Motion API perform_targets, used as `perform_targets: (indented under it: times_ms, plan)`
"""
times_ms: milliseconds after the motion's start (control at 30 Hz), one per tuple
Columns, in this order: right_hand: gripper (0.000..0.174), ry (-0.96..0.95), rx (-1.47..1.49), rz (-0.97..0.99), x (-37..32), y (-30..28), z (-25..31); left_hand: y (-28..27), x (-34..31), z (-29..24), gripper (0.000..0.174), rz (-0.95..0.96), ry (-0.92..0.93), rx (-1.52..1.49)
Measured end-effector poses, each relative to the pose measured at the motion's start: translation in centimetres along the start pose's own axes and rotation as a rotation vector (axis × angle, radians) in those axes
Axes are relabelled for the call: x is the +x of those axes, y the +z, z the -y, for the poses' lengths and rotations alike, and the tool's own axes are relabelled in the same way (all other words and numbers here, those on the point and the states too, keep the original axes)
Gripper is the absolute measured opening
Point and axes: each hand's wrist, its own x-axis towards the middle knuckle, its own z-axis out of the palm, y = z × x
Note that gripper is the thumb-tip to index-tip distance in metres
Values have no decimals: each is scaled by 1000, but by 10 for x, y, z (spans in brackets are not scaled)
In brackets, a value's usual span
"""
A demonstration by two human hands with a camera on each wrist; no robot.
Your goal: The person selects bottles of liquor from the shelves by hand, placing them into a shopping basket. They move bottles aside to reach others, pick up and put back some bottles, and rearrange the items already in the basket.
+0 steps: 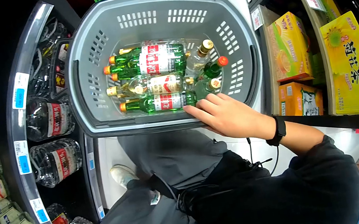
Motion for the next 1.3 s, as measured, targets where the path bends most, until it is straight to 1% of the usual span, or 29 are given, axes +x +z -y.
perform_targets:
  times_ms: [67,100,167,200,233,267,300,333,367,400,467,533,567,600,667,700,800,867,933,1000,1067,1100,1133,1200,1267,1300]
  plan:
    - [59,9,7,21,-1,-1,-1,16,-8,-17,21,-51,173,-1354]
    - [58,11,-2,36,-1,-1,-1,19,-9,-17,21,-47,163,-1336]
    - [59,0,-3,22,-1,0,-3,25,-9,-15,27,276,151,-2519]
    - [59,-2,-13,26,-1,1,-3,27,-11,-12,30,476,120,-3101]
    - [58,-3,11,11,-1,-1,-3,30,-24,-11,33,573,159,-2877]
    - [58,-16,21,-4,-1,-1,-3,15,-43,-8,29,624,-6,-2674]
    - [58,-14,25,-15,-1,0,-3,30,-60,-32,22,431,194,-2564]
    - [57,-7,24,-23,-1,-1,-3,28,-73,-36,25,495,205,-2454]
    - [55,-9,22,-23,-2,0,-3,30,-95,-51,25,584,189,-2414]
    - [55,-9,20,-31,-2,0,-4,24,-106,-50,24,673,188,-2381]
    - [55,-19,25,-39,-3,0,-5,15,-142,-65,40,923,153,-2464]
    - [55,-25,17,-37,-3,0,-5,-16,-156,-60,46,1055,-195,-2641]
    - [56,-28,15,-28,-3,0,-5,-18,-154,-52,53,1018,-44,-2613]
    - [56,-37,9,-25,-3,0,-5,-25,-153,-50,53,1029,-54,-2614]
    - [59,-45,66,-18,-2,-2,-6,-35,-156,-48,53,914,-155,-2638]
    - [59,-56,61,-10,-1,-2,-6,-32,-158,-52,56,908,-134,-2657]
    - [64,-50,72,49,1,-7,-6,-28,-159,-63,58,987,-161,-2707]
    - [67,-22,139,100,3,-15,-5,-23,-156,-63,61,1024,-113,-2750]
    - [67,-52,134,123,1,-25,-3,-17,-152,-64,62,1021,-40,-2830]
    - [68,-74,135,141,3,-43,-4,-18,-147,-62,63,1073,-57,-2842]
    - [67,-226,15,313,14,-73,-11,-14,-146,-67,64,1085,10,-2848]
    - [64,-285,-56,371,27,-87,-12,-12,-146,-70,66,1018,41,-2818]
    - [58,-308,-60,353,42,-95,-13,-10,-145,-72,66,1017,44,-2821]
    - [46,-256,-81,377,81,-106,-13,-7,-142,-74,67,1070,99,-2767]
    - [44,-176,-5,416,125,-93,-26,-8,-143,-75,66,1048,85,-2761]
    - [40,-159,67,353,143,-77,-39,-8,-146,-75,65,1036,66,-2748]
